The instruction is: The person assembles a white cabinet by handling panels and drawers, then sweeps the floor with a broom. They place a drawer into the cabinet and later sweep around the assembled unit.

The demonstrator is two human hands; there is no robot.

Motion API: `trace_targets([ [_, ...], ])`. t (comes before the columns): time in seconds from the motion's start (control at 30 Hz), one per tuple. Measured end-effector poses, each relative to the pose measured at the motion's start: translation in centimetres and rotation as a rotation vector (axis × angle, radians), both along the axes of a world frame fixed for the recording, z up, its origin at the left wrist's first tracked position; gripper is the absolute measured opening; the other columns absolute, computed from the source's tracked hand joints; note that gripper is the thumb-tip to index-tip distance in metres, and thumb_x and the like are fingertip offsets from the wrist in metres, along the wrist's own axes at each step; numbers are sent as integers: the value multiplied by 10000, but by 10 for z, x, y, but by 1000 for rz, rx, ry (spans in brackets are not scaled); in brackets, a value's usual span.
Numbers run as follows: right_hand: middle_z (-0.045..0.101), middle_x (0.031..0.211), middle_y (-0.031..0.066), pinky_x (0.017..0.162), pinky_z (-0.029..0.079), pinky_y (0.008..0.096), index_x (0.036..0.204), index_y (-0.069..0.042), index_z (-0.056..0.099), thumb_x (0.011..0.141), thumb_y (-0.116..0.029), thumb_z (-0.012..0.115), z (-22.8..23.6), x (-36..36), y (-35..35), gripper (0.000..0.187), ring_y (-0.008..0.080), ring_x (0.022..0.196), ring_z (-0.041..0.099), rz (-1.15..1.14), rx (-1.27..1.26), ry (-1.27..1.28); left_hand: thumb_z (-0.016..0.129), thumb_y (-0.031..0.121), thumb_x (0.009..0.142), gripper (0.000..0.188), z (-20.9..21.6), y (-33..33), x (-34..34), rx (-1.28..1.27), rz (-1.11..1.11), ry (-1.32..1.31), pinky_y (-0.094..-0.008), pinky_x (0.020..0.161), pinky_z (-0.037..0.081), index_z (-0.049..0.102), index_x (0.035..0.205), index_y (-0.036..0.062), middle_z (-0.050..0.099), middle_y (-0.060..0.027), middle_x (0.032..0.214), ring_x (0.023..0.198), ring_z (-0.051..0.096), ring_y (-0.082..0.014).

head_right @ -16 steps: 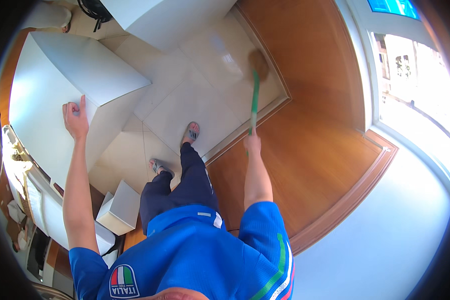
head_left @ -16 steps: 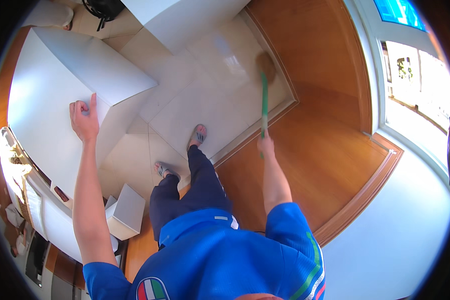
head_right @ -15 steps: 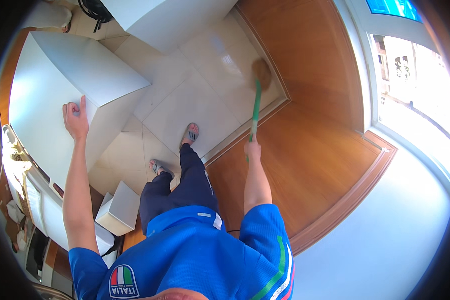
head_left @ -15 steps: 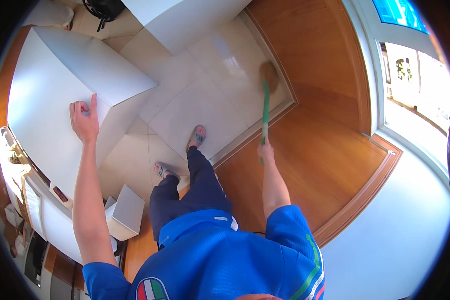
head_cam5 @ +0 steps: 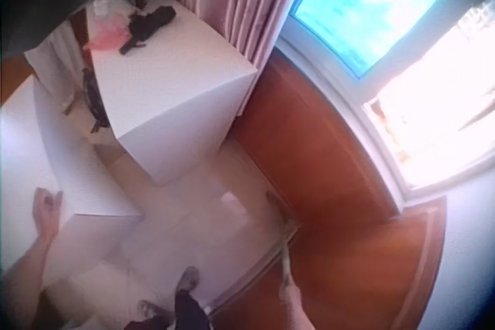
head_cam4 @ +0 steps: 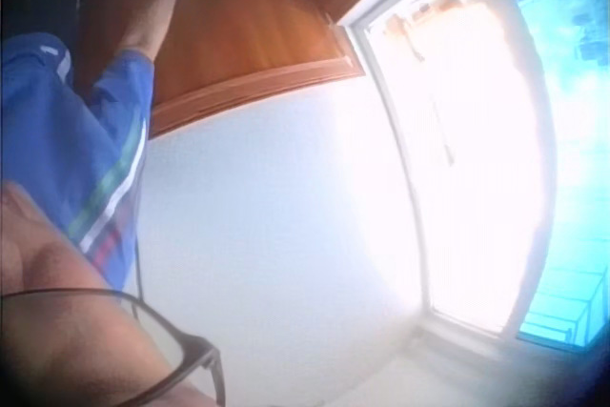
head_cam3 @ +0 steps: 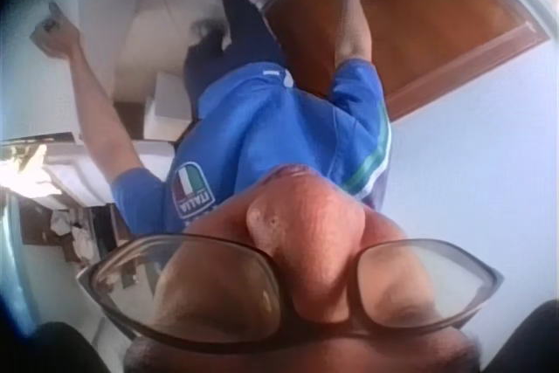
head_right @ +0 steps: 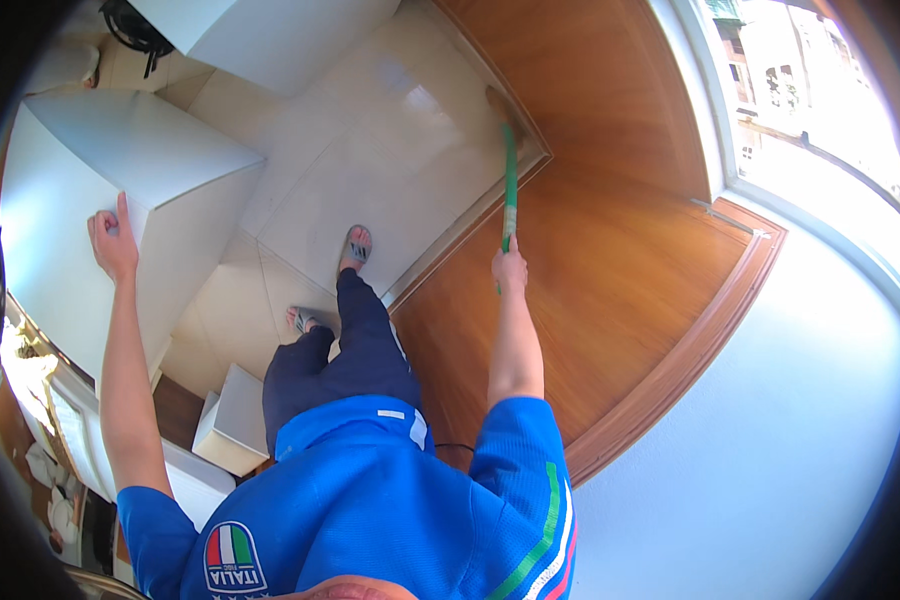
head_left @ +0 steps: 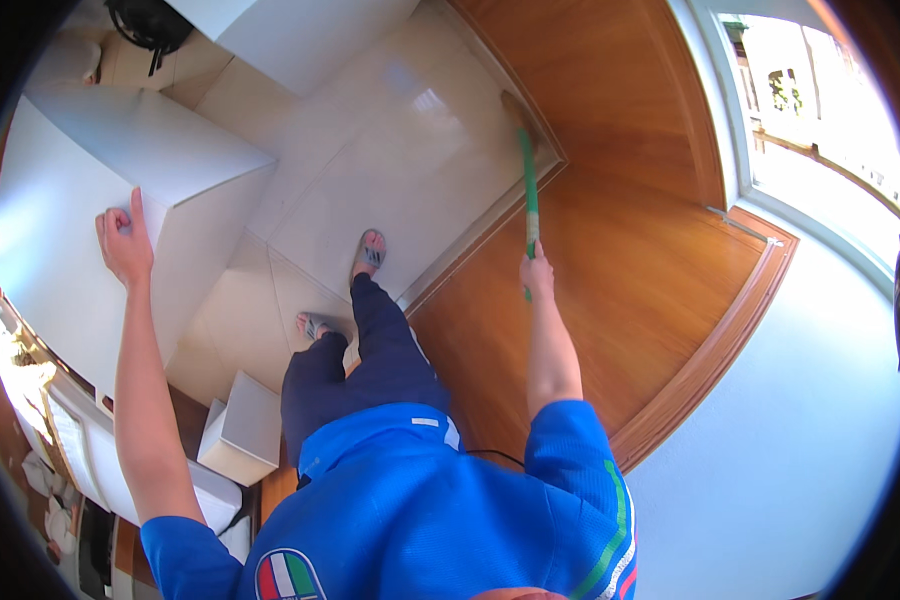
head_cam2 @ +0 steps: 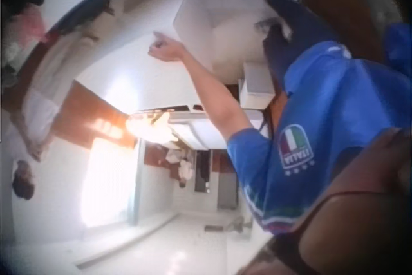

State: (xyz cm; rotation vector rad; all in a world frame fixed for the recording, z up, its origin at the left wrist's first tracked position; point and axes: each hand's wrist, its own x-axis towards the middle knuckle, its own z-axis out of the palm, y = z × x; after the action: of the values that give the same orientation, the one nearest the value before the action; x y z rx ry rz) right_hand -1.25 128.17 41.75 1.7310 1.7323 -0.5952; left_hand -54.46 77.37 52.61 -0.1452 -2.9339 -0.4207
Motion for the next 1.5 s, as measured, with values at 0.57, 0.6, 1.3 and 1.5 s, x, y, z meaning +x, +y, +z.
trace_targets([
  [0.57, 528, 621, 39, 411, 464, 348, 1606, -270, 328, 1004, -214, 613, 138, 5, -126, 668, 163, 423, 506, -242, -308, 320, 705, 586, 895, 564, -3, -6, 0, 5, -18, 47, -411, 695, 437, 495, 721, 92, 509, -23, 834, 774, 530, -247],
  [0.6, 523, 618, 39, 414, 468, 348, 1608, -262, 323, 1004, -199, 608, 136, -1, -122, 670, 162, 425, 506, -271, -291, 340, 704, 590, 894, 568, -1, -3, 0, 8, -10, 38, -410, 686, 433, 489, 722, 93, 502, -19, 832, 769, 525, -242],
  [1.3, 722, 808, 205, 544, 585, 403, 1638, -225, 216, 967, -193, 532, 96, -87, -252, 743, 258, 542, 688, 195, -719, 160, 697, 621, 884, 583, 8, 1, 3, 6, 18, -18, -398, 639, 414, 468, 725, 109, 478, 4, 828, 734, 506, -228],
  [1.5, 542, 640, 37, 397, 450, 342, 1628, -284, 262, 1003, -160, 580, 165, -102, -186, 713, 134, 447, 516, -72, -776, 272, 708, 573, 897, 555, 15, 2, 4, 15, -13, 28, -420, 640, 419, 485, 728, 94, 478, -23, 817, 730, 511, -249],
])
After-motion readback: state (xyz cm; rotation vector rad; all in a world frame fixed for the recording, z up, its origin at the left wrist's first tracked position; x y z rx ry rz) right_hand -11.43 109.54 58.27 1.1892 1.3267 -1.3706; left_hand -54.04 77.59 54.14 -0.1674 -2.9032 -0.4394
